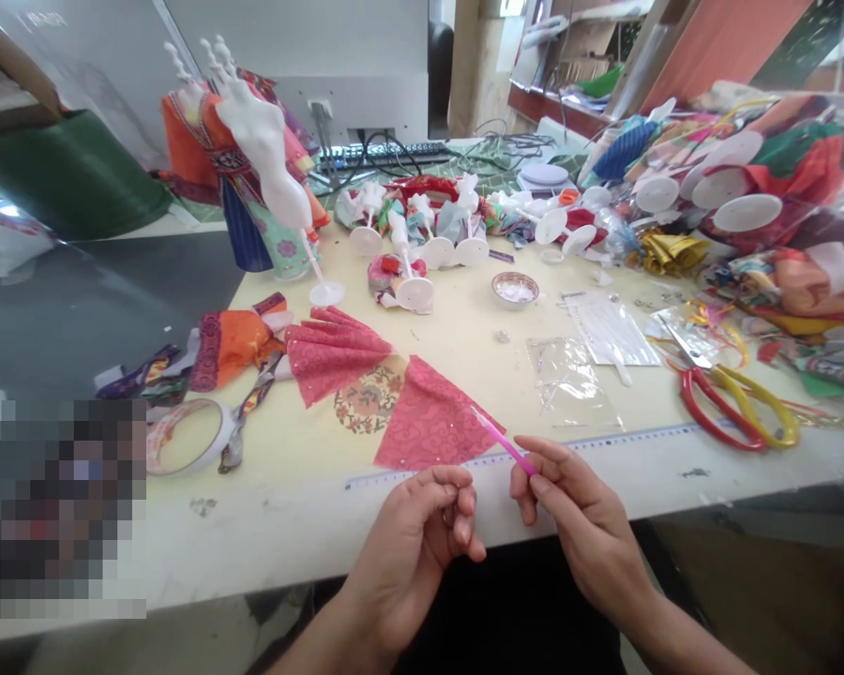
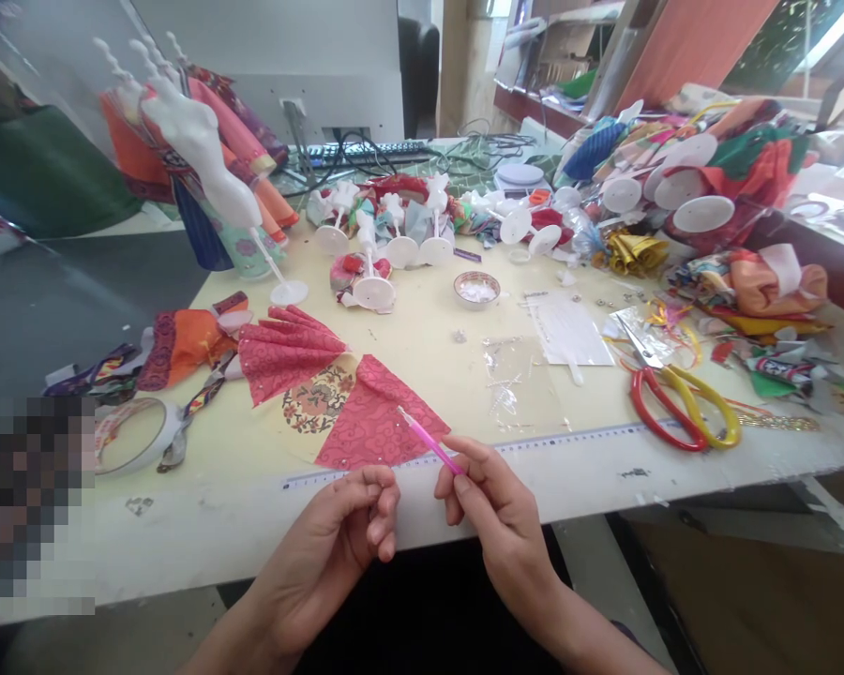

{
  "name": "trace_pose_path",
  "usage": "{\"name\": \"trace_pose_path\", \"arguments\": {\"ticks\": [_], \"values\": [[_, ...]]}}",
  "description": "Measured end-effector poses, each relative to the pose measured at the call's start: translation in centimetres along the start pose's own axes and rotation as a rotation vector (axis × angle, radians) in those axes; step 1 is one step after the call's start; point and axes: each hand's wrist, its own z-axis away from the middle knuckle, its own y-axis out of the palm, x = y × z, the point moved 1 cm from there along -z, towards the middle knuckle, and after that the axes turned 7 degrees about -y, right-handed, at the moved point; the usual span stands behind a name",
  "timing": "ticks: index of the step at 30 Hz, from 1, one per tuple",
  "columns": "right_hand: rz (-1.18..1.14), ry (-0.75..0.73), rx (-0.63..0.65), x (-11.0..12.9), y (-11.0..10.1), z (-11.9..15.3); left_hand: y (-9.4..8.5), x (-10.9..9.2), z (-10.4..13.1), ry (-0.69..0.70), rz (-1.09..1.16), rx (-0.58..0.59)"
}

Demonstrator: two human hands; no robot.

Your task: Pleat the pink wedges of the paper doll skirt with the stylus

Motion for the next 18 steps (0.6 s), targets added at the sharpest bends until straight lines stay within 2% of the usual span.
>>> {"name": "trace_pose_path", "arguments": {"ticks": [10,18], "values": [[-0.024,-0.025,-0.024,0.21,-0.09,0.08,-0.04,-0.52,-0.09,-0.059,0.210,0.067],[-0.114,-0.025,-0.028,0.41,-0.12,0.30,0.29,0.06,-0.29,-0.036,0.231,-0.023]]}}
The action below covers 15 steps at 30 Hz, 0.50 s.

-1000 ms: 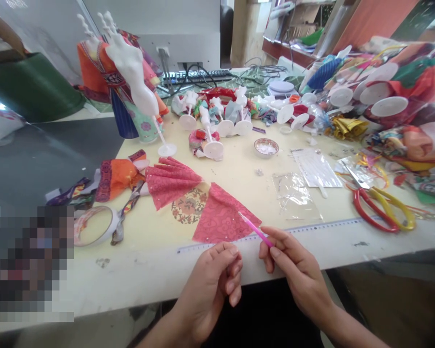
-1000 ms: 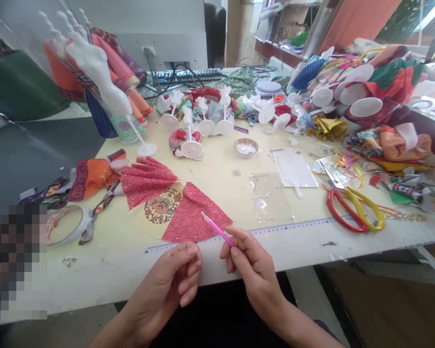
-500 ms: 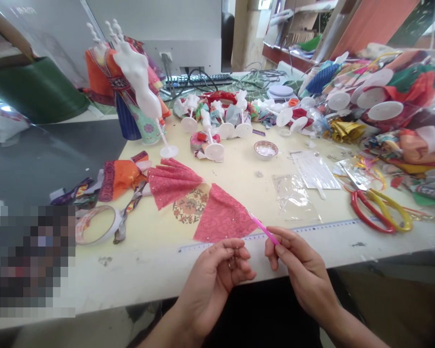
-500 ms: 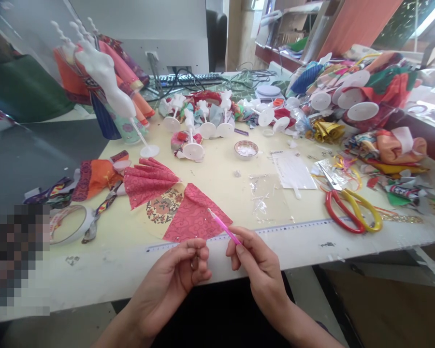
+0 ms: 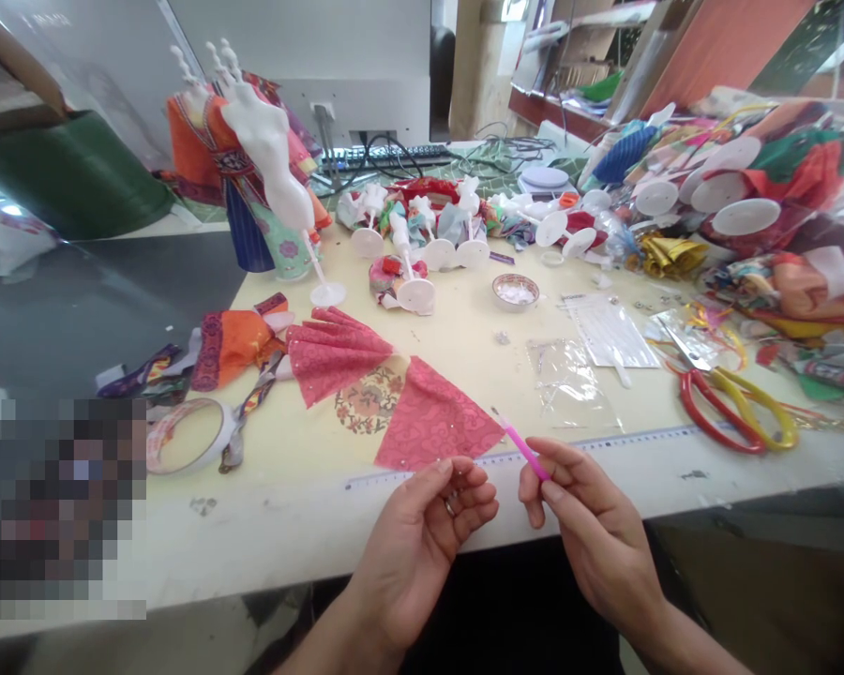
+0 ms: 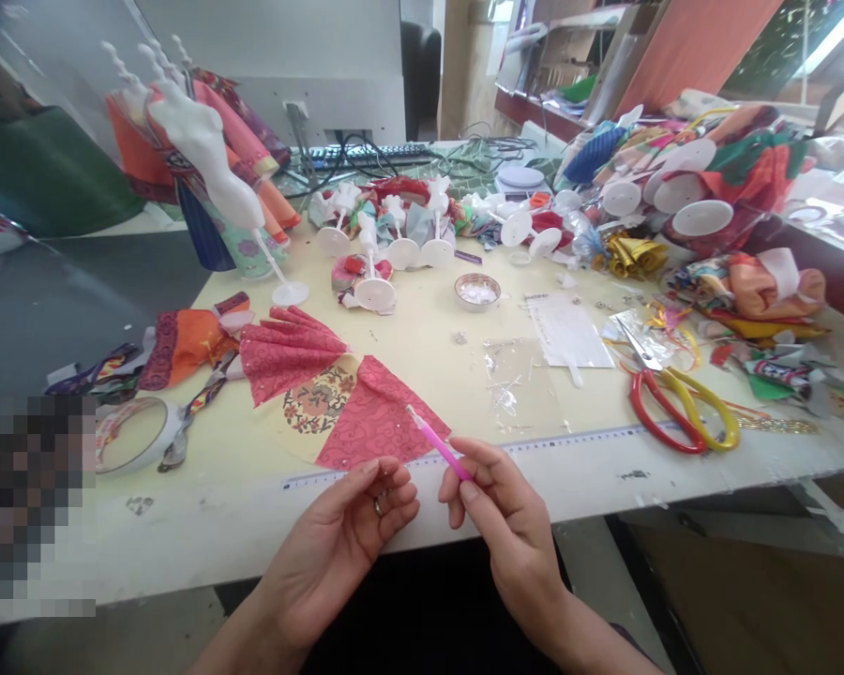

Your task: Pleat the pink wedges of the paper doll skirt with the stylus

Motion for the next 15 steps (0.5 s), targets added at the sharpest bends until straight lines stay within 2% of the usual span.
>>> {"name": "trace_pose_path", "arguments": {"ticks": [9,15], "values": [[-0.038,0.022,-0.015,-0.09,0.03,-0.13,0.44,0.32,-0.34,0.027,-0.017,0.002],[-0.045,0.037,-0.042,0.34,0.19,-0.26,0.39,0.02,-0.52,-0.020,0.038,0.089]]}}
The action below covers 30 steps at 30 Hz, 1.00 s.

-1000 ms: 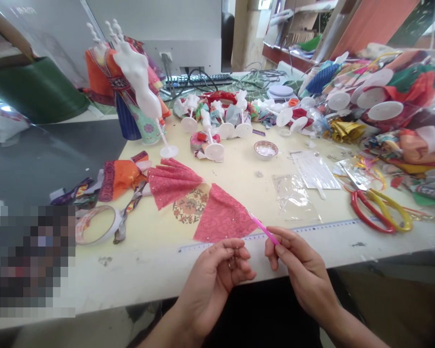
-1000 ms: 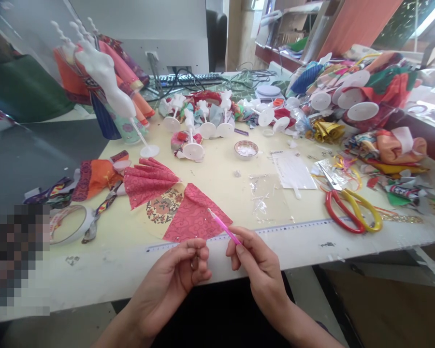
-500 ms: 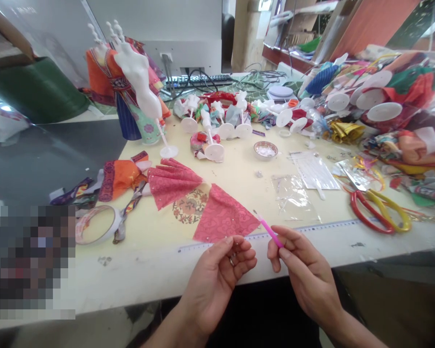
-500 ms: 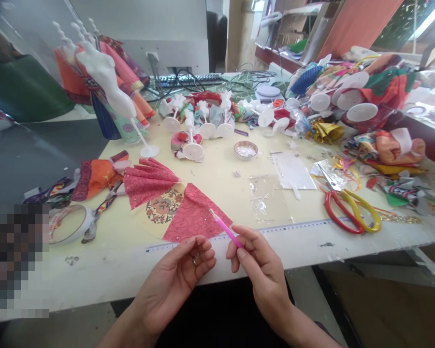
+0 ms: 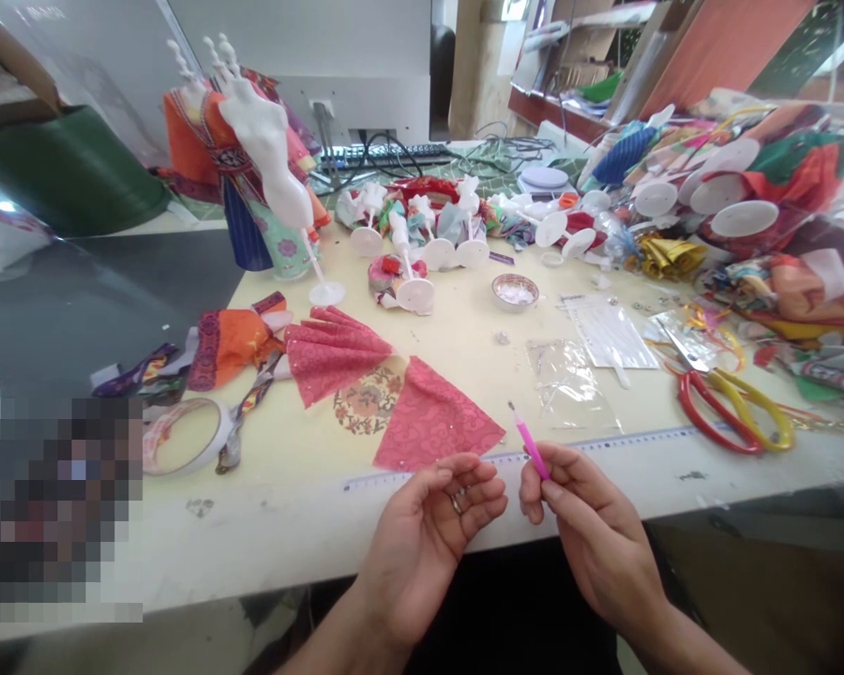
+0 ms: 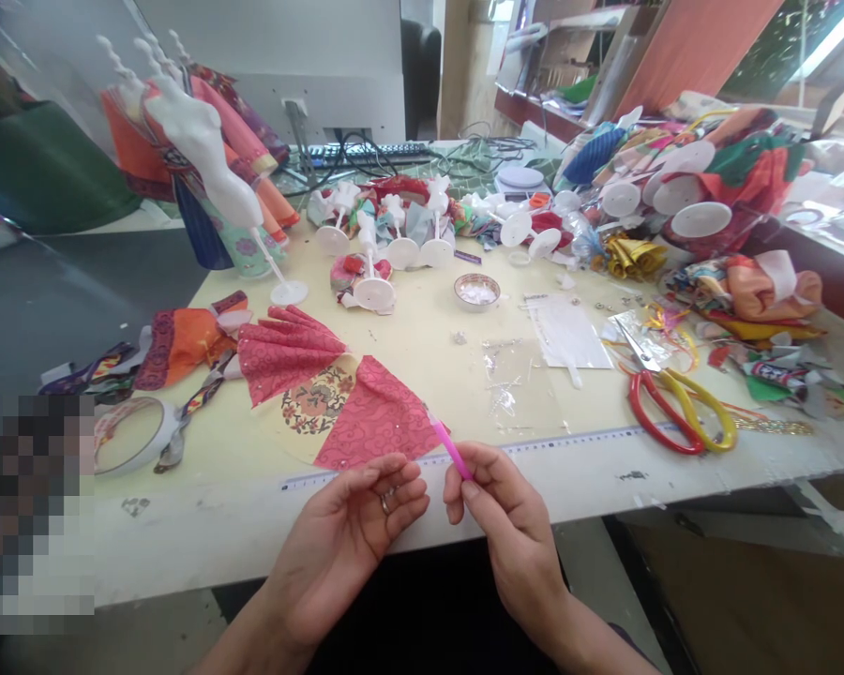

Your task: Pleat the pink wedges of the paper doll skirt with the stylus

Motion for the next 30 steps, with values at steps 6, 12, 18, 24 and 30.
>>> {"name": "trace_pose_path", "arguments": {"ticks": [6,12,18,24,30], "values": [[-0.021,0.004,0.000,0.17,0.01,0.12,-0.02,0.17,-0.04,0.010,0.012,0.006],[-0.021,0.019,0.014,-0.01,-0.10,0.06,0.03,0.24,0.04,0.022,-0.042,-0.047],[-0.009,0.012,0.017,0.05,-0.11,-0.06,0.07,0.06,0.05,0.058,-0.089,0.037],[-0.027,-0.013,-0.034,0.40,0.19,-0.13,0.15,-0.27,-0.33,0.011,0.009,0.082],[-0.078,-0.025,-0.083,0.60,0.67,0.06,-0.23,0.32,-0.43,0.075,-0.049,0.011]]}}
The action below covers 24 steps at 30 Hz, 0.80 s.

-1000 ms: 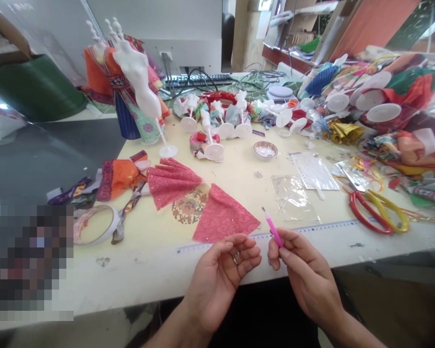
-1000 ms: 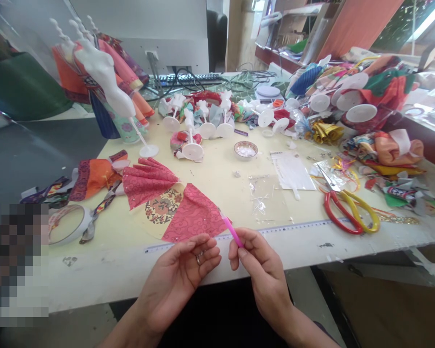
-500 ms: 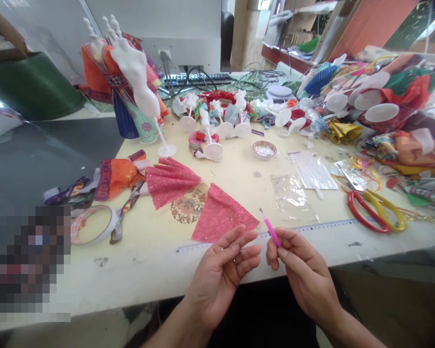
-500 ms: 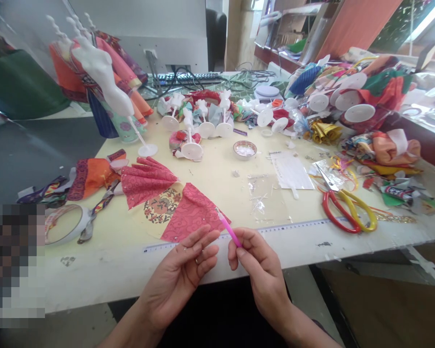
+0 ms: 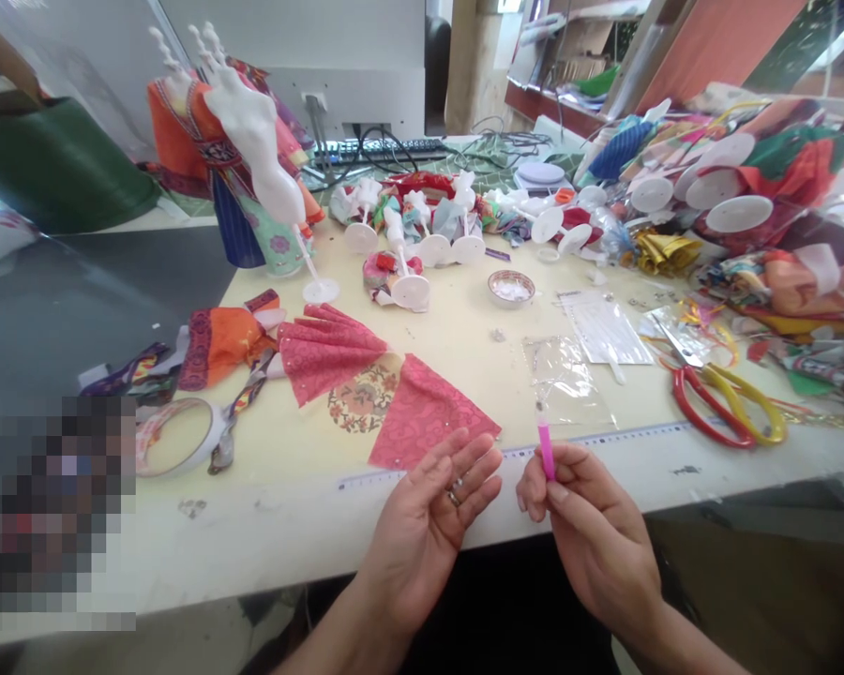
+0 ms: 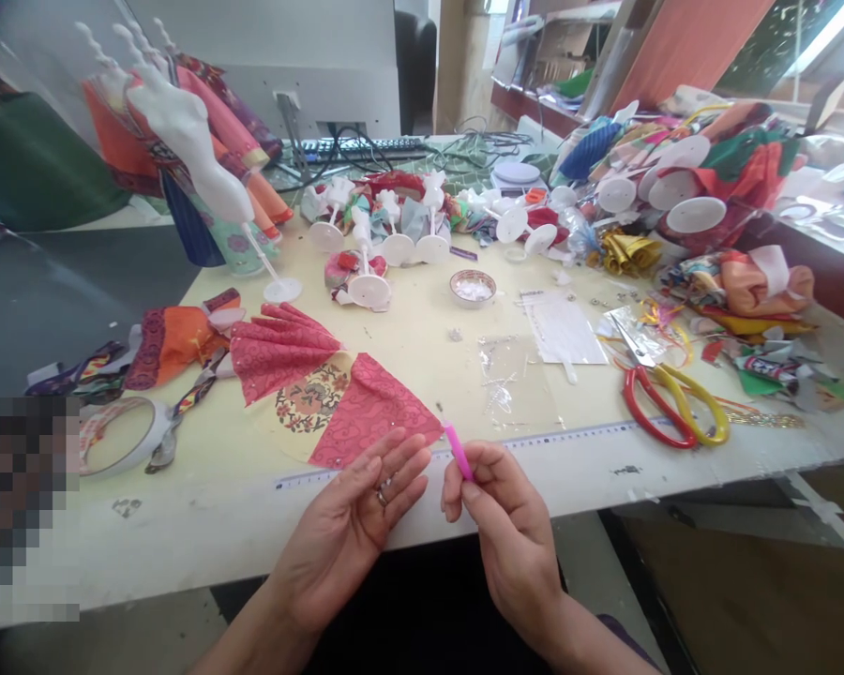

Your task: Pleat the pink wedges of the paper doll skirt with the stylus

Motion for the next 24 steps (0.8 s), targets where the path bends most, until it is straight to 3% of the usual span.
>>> {"name": "trace_pose_path", "arguments": {"ticks": [10,18,24], "values": [[-0.039,0.085,0.043,-0.20,0.00,0.10,0.40,0.16,0.01,-0.011,0.001,-0.093],[-0.044,0.056,0.042,0.01,-0.18,-0.03,0.21,-0.22,0.16,-0.034,0.052,0.071],[-0.062,0.078,0.067,-0.03,0.13,0.32,0.50,-0.05,-0.16,-0.017,0.099,0.069]]}}
